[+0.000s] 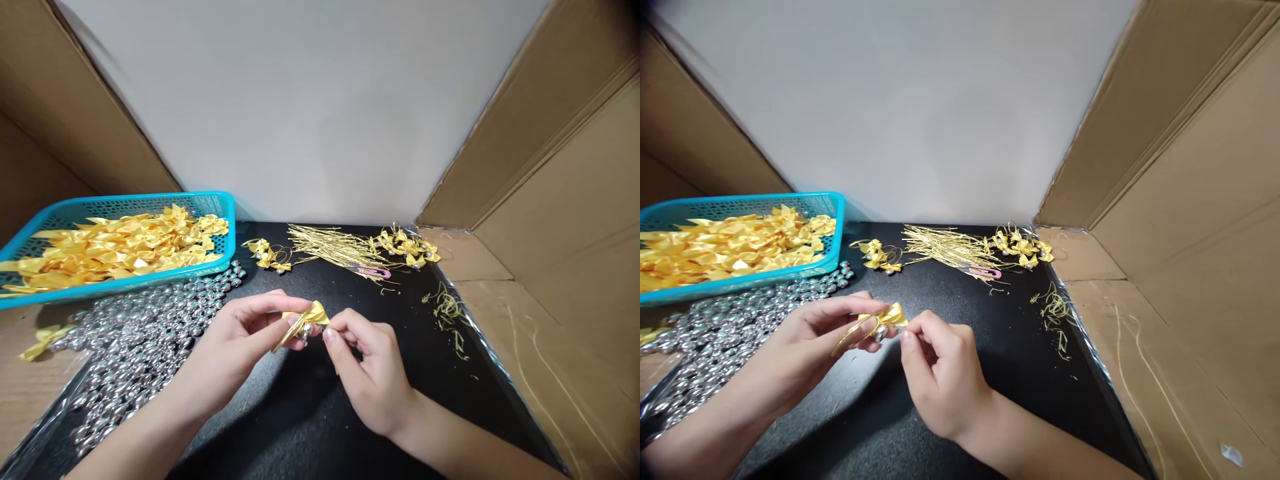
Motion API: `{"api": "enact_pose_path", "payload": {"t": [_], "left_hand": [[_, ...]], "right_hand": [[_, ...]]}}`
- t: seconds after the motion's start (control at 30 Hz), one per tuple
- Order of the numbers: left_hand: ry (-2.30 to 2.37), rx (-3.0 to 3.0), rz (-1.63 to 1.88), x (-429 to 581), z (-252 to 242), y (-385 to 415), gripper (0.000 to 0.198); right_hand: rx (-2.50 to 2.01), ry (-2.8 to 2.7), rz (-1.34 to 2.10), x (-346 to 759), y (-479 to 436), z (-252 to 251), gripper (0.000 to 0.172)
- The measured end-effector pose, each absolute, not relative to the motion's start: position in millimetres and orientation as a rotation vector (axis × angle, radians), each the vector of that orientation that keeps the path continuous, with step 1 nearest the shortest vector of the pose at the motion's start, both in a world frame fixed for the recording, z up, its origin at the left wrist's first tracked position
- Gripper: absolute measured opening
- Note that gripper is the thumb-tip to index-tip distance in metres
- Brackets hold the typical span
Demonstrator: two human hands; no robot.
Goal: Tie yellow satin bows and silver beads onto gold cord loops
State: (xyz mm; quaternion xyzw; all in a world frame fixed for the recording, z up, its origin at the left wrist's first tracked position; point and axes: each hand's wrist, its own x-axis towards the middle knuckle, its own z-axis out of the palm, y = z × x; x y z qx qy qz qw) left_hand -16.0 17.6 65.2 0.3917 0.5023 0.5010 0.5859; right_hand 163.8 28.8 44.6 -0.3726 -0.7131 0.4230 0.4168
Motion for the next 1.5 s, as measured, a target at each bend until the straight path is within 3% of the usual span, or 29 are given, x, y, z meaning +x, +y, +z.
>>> {"api": "enact_pose_path", "payload": {"t": [0.7, 1.5], "left_hand": [[1.018, 0.66, 0.998, -14.1, 65.6, 21.3, 0.016], [0.977, 0.726, 1.048, -15.4, 60.4, 23.3, 0.018]], "right_hand": [[-0.936, -1.736, 1.122, 163.9, 28.9, 49.8, 0.018], [-0.886, -1.857, 1.141, 170.0, 37.5, 54.9, 0.016]]}}
